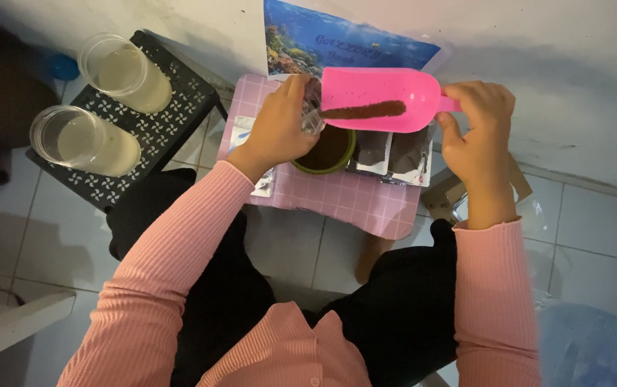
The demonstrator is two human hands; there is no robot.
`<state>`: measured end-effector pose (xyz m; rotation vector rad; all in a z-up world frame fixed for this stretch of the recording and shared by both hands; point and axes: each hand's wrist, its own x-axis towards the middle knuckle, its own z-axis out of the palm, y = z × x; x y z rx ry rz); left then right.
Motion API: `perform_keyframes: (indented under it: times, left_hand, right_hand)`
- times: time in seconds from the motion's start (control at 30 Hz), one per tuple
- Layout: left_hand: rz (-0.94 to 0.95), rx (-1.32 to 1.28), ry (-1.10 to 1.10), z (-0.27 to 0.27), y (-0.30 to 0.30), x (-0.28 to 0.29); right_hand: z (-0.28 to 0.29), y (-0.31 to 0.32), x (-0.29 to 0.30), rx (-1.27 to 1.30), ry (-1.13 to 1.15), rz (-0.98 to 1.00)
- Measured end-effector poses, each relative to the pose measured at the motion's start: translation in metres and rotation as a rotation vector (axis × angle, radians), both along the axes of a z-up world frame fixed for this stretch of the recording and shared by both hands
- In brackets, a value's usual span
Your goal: The person uses a pink scoop to transfer dark granular material from a transparent plastic pouch into a green bowl, then picks up and looks at the pouch.
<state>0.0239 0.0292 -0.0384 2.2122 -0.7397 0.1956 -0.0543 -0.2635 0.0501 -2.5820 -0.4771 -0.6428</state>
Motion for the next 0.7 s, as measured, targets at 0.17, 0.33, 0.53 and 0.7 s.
perform_keyframes:
  times: [0.17, 0.33, 0.53, 0.7]
  left_hand:
    - [0.011, -0.024, -0.017, 0.003, -0.001, -0.002]
    - [0.004, 0.036, 0.067, 0.001, 0.0, 0.004]
    - [-0.006, 0.029, 0.109, 0.009, 0.0, 0.004]
    - [-0.006, 0.017, 0.111, 0.006, -0.002, 0.003]
  right_hand:
    - [0.003, 0.004, -0.002, -0.012, -0.007, -0.024]
    - [-0.002, -0.003, 0.002, 0.012, 0.011, 0.009]
    - [-0.002, -0.006, 0.003, 0.035, 0.011, 0.039]
    - [0.001, -0.003, 0.002, -0.007, -0.001, 0.018]
